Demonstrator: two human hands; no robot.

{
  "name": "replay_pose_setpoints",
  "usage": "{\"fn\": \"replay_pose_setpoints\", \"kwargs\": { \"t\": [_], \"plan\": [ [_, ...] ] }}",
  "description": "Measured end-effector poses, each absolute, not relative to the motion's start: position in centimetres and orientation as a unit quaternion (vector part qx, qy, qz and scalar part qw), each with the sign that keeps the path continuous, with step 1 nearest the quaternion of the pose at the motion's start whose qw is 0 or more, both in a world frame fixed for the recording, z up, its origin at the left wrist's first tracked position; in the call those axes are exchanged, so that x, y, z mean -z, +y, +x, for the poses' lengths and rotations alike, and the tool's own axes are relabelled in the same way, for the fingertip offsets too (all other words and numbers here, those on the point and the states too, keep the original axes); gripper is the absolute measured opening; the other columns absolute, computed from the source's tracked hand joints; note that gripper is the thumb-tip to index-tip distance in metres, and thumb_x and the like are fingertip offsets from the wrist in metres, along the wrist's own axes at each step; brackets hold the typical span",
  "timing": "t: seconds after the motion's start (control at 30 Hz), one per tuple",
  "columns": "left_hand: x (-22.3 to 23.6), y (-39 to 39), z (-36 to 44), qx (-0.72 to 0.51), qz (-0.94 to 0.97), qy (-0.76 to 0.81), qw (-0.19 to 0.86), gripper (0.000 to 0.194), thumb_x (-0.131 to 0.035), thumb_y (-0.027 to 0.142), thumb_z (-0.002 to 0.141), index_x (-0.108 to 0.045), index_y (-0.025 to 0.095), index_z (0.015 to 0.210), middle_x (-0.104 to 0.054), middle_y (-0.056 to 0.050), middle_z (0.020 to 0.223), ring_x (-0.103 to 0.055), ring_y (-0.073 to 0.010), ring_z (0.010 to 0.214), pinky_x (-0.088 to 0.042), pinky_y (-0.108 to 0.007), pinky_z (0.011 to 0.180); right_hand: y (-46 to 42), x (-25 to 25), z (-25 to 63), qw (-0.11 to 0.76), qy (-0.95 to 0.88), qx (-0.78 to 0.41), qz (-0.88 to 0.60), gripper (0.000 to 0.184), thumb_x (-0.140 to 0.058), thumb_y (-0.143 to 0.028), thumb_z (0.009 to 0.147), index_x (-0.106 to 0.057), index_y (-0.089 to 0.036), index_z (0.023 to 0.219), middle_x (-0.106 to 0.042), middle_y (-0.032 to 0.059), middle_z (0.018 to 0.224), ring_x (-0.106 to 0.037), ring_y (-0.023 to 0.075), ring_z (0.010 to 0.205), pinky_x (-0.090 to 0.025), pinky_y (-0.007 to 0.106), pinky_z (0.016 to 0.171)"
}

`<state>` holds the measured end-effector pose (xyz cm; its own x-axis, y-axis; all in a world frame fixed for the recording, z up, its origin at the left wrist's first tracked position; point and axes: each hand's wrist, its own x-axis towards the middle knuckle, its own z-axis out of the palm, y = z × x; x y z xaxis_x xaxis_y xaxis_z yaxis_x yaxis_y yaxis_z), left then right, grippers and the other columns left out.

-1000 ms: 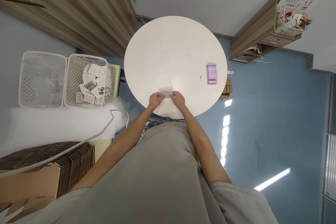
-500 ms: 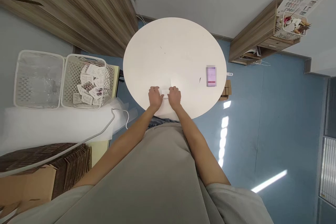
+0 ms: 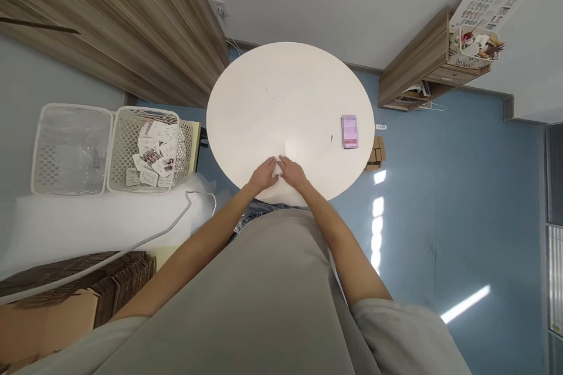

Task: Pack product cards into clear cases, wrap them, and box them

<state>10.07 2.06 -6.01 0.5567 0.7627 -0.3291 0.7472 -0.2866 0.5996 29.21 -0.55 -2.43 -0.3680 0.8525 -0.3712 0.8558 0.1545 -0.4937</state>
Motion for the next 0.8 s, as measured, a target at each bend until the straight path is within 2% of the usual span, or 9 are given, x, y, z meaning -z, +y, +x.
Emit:
{"fn": "replay_pose_setpoints", "kwargs": {
  "t": [0.1, 0.23, 0.33, 0.5, 0.6, 0.7, 0.8],
  "plan": [
    [5.9, -0.4, 9.3, 0.002, 0.815, 0.446, 0.369, 0.084, -0.071, 0.024, 0.089, -0.039, 0.006, 0.164, -0.040, -0.025, 0.172, -0.036, -0.0377, 0.162, -0.031, -0.050, 0.135, -3.2, 2.4, 29.3, 0.007, 0.780, 0.321, 0.538, 0.063, -0.059, -0.022, 0.105, -0.043, -0.014, 0.165, -0.034, 0.0169, 0.177, -0.034, 0.0315, 0.165, -0.042, 0.048, 0.127],
    [5.9, -3.3, 8.7, 0.014, 0.823, 0.430, 0.371, 0.086, -0.069, 0.015, 0.086, -0.037, 0.008, 0.166, -0.037, -0.024, 0.175, -0.034, -0.0354, 0.164, -0.027, -0.050, 0.136, -5.7, 2.6, 29.6, 0.025, 0.807, 0.303, 0.507, 0.065, -0.061, -0.020, 0.102, -0.044, -0.013, 0.165, -0.034, 0.0195, 0.177, -0.038, 0.0336, 0.163, -0.039, 0.051, 0.129],
    [5.9, -3.9, 8.7, 0.018, 0.816, 0.439, 0.375, 0.085, -0.067, 0.014, 0.086, -0.037, 0.008, 0.166, -0.034, -0.023, 0.176, -0.033, -0.0340, 0.165, -0.027, -0.050, 0.137, -6.0, 2.8, 29.8, 0.042, 0.819, 0.287, 0.495, 0.065, -0.059, -0.017, 0.102, -0.042, -0.011, 0.166, -0.033, 0.0202, 0.177, -0.037, 0.0335, 0.163, -0.039, 0.051, 0.129],
    [5.6, -2.4, 8.5, 0.010, 0.789, 0.450, 0.419, 0.077, -0.065, 0.024, 0.091, -0.045, 0.013, 0.164, -0.040, -0.018, 0.174, -0.037, -0.0317, 0.163, -0.027, -0.050, 0.137, -5.4, 3.1, 30.7, 0.034, 0.828, 0.302, 0.471, 0.062, -0.053, -0.031, 0.109, -0.041, -0.012, 0.168, -0.031, 0.0194, 0.177, -0.037, 0.0323, 0.164, -0.042, 0.050, 0.127],
    [5.1, -1.1, 7.9, 0.000, 0.754, 0.463, 0.465, 0.074, -0.066, 0.040, 0.094, -0.051, 0.017, 0.162, -0.044, -0.013, 0.172, -0.041, -0.0318, 0.161, -0.031, -0.048, 0.134, -5.1, 3.2, 31.4, 0.011, 0.811, 0.322, 0.488, 0.059, -0.046, -0.042, 0.113, -0.043, -0.020, 0.168, -0.035, 0.0132, 0.177, -0.042, 0.0285, 0.161, -0.045, 0.046, 0.126],
    [4.4, 0.1, 7.3, -0.013, 0.704, 0.496, 0.508, 0.073, -0.065, 0.055, 0.094, -0.059, 0.019, 0.157, -0.054, -0.011, 0.166, -0.049, -0.0334, 0.155, -0.040, -0.045, 0.129, -4.7, 2.8, 31.4, 0.001, 0.770, 0.346, 0.537, 0.055, -0.040, -0.046, 0.115, -0.048, -0.026, 0.165, -0.042, 0.0068, 0.175, -0.054, 0.0278, 0.152, -0.053, 0.043, 0.117],
    [3.7, 1.0, 7.4, -0.032, 0.675, 0.535, 0.507, 0.061, -0.057, 0.061, 0.100, -0.069, 0.021, 0.145, -0.070, -0.010, 0.149, -0.062, -0.0338, 0.141, -0.048, -0.043, 0.118, -3.7, 2.0, 30.6, -0.006, 0.706, 0.366, 0.606, 0.052, -0.035, -0.049, 0.116, -0.052, -0.028, 0.160, -0.065, 0.0070, 0.156, -0.071, 0.0281, 0.130, -0.059, 0.040, 0.103]
  ]
}}
